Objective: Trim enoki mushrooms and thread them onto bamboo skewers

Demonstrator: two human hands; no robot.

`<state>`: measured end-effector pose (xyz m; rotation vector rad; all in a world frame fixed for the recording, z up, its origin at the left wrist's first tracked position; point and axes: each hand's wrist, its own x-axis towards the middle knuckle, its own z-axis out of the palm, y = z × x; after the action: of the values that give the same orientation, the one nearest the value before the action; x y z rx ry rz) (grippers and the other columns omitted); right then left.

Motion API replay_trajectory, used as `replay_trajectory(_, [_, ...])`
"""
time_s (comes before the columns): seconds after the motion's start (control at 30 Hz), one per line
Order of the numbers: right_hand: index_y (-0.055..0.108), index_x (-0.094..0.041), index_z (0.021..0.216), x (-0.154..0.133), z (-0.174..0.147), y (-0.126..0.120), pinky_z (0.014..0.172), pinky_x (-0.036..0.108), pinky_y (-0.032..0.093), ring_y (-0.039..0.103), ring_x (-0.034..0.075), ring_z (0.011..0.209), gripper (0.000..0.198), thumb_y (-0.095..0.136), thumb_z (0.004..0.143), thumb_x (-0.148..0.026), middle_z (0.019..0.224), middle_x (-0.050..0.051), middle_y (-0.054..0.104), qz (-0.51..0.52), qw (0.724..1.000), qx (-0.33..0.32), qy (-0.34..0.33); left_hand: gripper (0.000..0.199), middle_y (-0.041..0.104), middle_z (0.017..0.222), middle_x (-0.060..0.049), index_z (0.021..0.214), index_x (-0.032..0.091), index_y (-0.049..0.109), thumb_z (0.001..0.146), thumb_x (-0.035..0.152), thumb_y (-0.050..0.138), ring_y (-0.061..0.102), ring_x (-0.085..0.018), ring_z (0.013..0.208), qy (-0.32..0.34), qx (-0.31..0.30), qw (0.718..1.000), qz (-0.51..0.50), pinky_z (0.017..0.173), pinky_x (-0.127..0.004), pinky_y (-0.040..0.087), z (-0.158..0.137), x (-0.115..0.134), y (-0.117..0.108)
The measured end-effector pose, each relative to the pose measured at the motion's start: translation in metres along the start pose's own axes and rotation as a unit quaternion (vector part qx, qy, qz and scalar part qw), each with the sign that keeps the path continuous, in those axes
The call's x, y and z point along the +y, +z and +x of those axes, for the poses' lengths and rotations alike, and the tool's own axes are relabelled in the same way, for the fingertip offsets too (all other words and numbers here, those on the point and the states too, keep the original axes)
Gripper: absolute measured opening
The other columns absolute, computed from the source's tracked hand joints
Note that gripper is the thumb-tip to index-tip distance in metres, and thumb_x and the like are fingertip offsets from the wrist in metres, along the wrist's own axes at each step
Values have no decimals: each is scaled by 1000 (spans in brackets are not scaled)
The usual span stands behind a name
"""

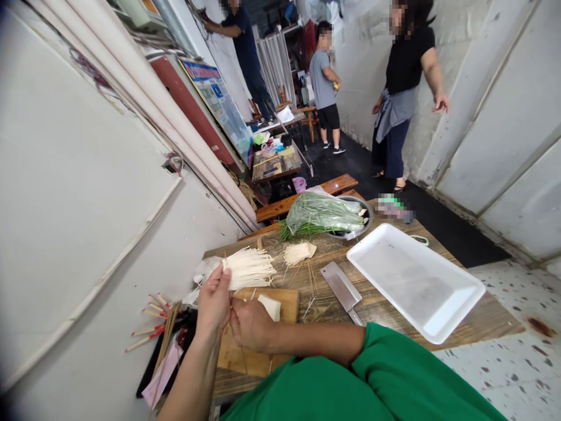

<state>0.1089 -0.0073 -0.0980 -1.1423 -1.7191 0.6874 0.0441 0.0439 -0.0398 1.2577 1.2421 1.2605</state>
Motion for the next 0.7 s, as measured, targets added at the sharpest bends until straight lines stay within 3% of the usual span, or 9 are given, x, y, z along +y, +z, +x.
replay_trajectory(0.43, [53,-15,85,1,0,1,52,23,37,52,15,56,16,41,75,-10,66,4,59,-7,1000,-18,4,33,69,74,-2,91,13,66,74,40,58,62,-18,73,15,40,996,73,65,-23,47,6,-6,-3])
replay_trajectory(0.7, [54,-14,85,0,1,3,50,23,37,53,16,54,17,43,72,-11,66,5,60,-16,999,-43,22,32,70,81,-3,92,13,66,74,39,58,62,-19,78,4,78,992,96,69,-25,46,12,-16,-7])
